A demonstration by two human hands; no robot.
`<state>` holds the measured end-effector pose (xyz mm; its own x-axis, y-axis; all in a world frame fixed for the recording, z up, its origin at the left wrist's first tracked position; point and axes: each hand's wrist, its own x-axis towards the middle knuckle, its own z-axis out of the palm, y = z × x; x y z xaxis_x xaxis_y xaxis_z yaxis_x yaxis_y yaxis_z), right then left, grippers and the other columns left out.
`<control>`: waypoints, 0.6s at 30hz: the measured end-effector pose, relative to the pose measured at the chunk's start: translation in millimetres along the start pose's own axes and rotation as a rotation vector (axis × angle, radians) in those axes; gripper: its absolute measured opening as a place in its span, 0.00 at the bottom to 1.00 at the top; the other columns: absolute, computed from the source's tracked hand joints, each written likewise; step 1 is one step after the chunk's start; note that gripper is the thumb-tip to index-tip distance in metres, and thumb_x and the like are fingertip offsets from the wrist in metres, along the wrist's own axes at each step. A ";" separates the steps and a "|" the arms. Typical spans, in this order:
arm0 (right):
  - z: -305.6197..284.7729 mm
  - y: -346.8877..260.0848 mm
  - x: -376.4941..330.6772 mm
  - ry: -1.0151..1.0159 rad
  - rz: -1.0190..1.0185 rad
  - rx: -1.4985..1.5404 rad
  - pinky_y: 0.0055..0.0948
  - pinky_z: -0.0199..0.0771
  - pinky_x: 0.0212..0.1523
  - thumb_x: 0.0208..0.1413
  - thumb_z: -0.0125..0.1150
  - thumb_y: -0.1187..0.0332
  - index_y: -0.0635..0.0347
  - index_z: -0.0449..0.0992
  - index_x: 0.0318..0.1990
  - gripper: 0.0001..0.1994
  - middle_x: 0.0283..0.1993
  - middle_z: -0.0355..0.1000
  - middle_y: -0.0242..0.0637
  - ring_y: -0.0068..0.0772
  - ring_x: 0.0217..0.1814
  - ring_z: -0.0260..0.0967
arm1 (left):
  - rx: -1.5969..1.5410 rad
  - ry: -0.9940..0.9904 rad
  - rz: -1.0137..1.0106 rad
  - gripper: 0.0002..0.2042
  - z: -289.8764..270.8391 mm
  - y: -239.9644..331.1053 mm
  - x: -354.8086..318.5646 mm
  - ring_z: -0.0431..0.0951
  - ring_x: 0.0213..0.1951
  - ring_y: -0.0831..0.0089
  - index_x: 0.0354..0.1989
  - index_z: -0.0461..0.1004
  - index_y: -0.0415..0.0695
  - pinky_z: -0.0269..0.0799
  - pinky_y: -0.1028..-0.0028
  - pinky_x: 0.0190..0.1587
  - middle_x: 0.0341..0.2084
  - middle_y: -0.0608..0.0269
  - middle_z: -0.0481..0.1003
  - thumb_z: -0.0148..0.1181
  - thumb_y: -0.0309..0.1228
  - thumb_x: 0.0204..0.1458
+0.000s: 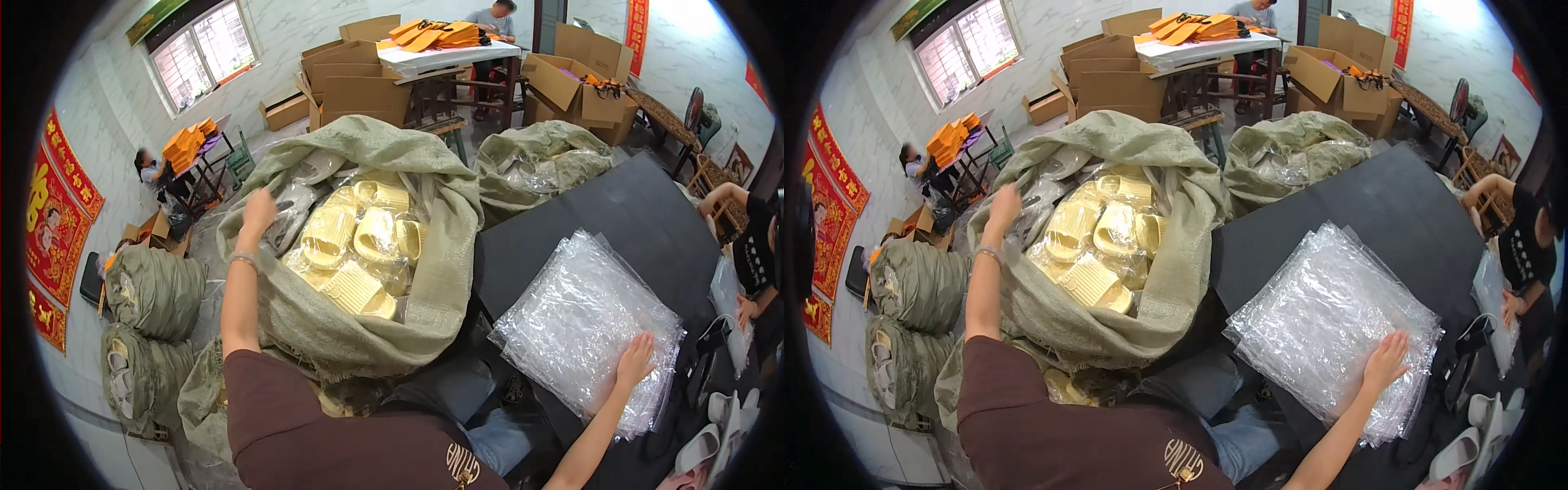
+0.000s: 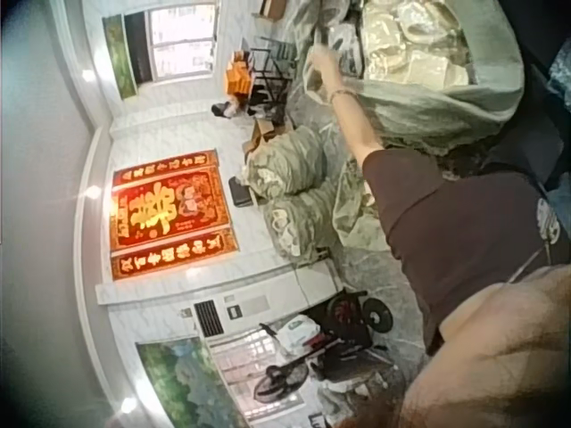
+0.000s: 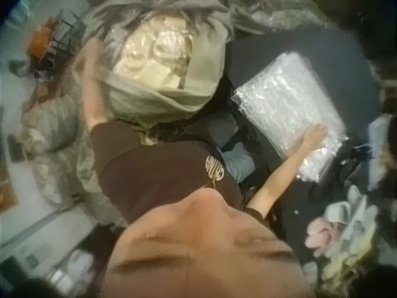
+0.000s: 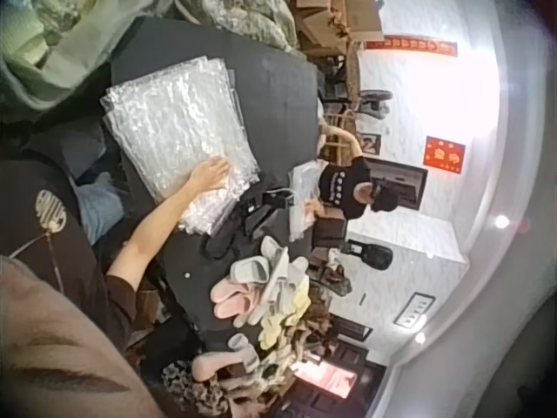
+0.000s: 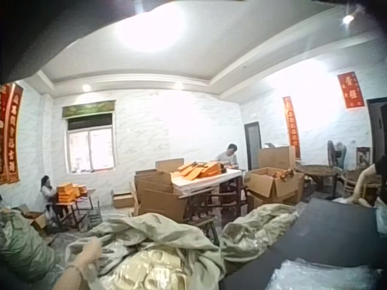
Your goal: The person repeatedly takes pairs of slippers from a large sack, places them into clear plastic bags on a table, and seals the bags using a handheld heat sealer. They handle pink, white, and yellow slippers, stacking the sealed packages on the table.
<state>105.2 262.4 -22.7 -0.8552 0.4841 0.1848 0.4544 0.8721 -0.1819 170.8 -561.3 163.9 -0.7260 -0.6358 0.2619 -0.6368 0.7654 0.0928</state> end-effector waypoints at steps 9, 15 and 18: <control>25.7 24.3 6.9 0.145 -0.047 0.026 0.65 0.35 0.65 0.65 0.35 0.56 0.53 0.64 0.60 0.21 0.68 0.54 0.36 0.35 0.71 0.47 | 0.260 0.358 0.423 0.23 120.0 91.9 91.5 0.71 0.49 0.55 0.45 0.70 0.39 0.70 0.61 0.49 0.47 0.51 0.70 0.63 0.24 0.35; -4.1 -14.6 -4.7 0.167 -0.002 0.120 0.63 0.34 0.66 0.65 0.34 0.54 0.55 0.65 0.59 0.23 0.67 0.56 0.36 0.35 0.71 0.49 | 0.307 0.106 0.225 0.27 175.1 37.1 156.2 0.80 0.37 0.56 0.59 0.58 0.37 0.76 0.64 0.36 0.46 0.45 0.73 0.56 0.24 0.49; -17.0 -23.6 -12.0 0.100 0.026 0.141 0.60 0.32 0.68 0.65 0.32 0.53 0.54 0.62 0.62 0.25 0.70 0.52 0.34 0.32 0.73 0.44 | 0.426 0.487 0.473 0.18 144.9 6.1 174.2 0.80 0.30 0.60 0.55 0.65 0.38 0.76 0.65 0.31 0.37 0.52 0.77 0.44 0.23 0.55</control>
<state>108.9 237.2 -4.2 -0.8111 0.5176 0.2723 0.4309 0.8437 -0.3202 2.9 -681.8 70.9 -0.8112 -0.0634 0.5813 -0.4058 0.7769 -0.4815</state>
